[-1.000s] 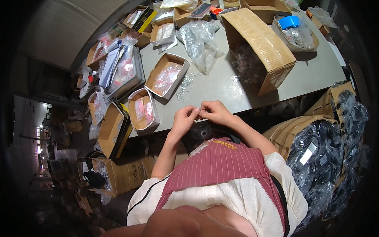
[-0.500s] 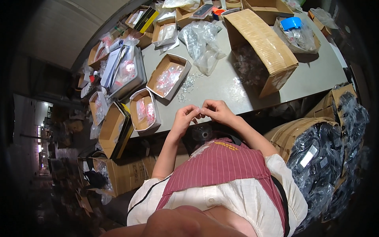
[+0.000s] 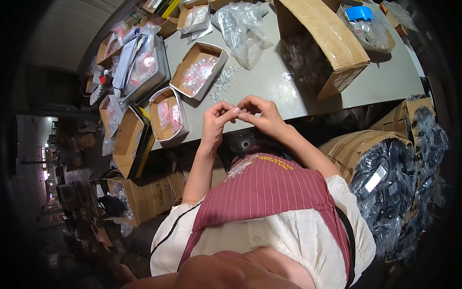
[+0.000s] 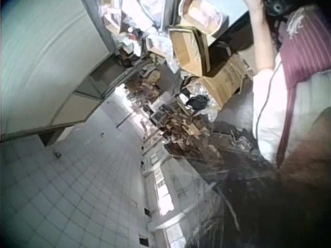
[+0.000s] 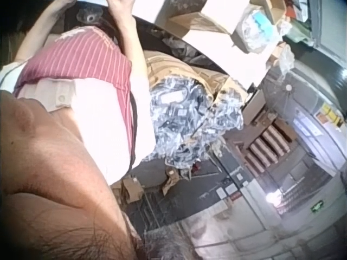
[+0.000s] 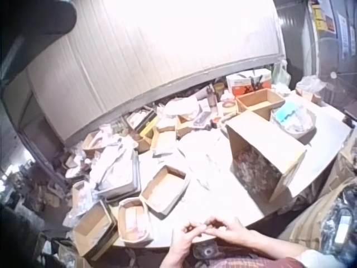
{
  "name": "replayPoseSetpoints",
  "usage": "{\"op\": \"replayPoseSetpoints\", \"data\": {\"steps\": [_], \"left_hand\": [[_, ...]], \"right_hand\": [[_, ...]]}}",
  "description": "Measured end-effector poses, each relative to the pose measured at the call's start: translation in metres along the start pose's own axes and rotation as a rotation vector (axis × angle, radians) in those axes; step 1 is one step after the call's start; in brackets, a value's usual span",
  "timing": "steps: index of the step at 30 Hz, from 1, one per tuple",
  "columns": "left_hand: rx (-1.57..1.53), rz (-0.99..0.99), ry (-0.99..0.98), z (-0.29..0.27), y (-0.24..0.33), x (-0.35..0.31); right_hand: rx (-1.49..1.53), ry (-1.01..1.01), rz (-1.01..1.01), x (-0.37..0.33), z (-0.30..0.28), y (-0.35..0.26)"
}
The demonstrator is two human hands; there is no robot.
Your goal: The person picks up small metal pieces from the table by hand and places them one at a time into a plastic bag, then seals the bag.
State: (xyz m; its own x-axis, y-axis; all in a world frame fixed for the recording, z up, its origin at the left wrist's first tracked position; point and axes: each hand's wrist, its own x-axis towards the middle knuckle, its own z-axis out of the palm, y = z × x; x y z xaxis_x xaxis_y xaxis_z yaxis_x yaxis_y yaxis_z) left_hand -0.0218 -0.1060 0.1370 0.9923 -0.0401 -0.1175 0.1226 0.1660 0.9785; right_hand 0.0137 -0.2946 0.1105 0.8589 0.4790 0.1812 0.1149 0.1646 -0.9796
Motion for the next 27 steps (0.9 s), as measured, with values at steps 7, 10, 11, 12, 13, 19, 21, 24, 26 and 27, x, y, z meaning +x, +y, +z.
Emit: {"op": "replayPoseSetpoints", "data": {"steps": [7, 10, 11, 12, 13, 19, 21, 24, 26, 27], "left_hand": [[0.074, -0.035, 0.006, 0.000, -0.001, -0.006], [0.132, -0.017, 0.003, 0.001, -0.001, -0.008], [0.160, -0.006, 0.019, 0.002, 0.001, -0.010], [0.187, 0.005, 0.034, 0.004, 0.003, -0.010], [0.187, 0.004, 0.034, 0.005, 0.006, -0.011], [0.258, 0.036, 0.044, 0.006, 0.013, -0.011], [0.259, 0.035, 0.029, 0.004, 0.012, -0.011], [0.262, 0.043, 0.023, 0.002, 0.009, -0.012], [0.264, 0.040, 0.023, 0.002, 0.010, -0.011], [0.267, 0.038, 0.027, 0.002, 0.010, -0.011]], "right_hand": [[0.137, 0.008, 0.092, -0.002, 0.002, 0.000], [0.190, 0.005, 0.124, -0.002, 0.000, 0.003], [0.227, -0.001, 0.148, -0.002, 0.000, 0.003], [0.228, 0.000, 0.149, -0.001, -0.001, 0.002], [0.277, 0.002, 0.167, -0.001, -0.001, -0.001], [0.373, -0.005, 0.226, 0.000, -0.005, -0.002], [0.379, -0.014, 0.225, 0.000, -0.005, -0.001], [0.404, -0.022, 0.246, 0.001, -0.005, 0.002], [0.409, -0.023, 0.260, 0.001, -0.006, 0.005], [0.409, -0.024, 0.261, 0.001, -0.006, 0.005]]}}
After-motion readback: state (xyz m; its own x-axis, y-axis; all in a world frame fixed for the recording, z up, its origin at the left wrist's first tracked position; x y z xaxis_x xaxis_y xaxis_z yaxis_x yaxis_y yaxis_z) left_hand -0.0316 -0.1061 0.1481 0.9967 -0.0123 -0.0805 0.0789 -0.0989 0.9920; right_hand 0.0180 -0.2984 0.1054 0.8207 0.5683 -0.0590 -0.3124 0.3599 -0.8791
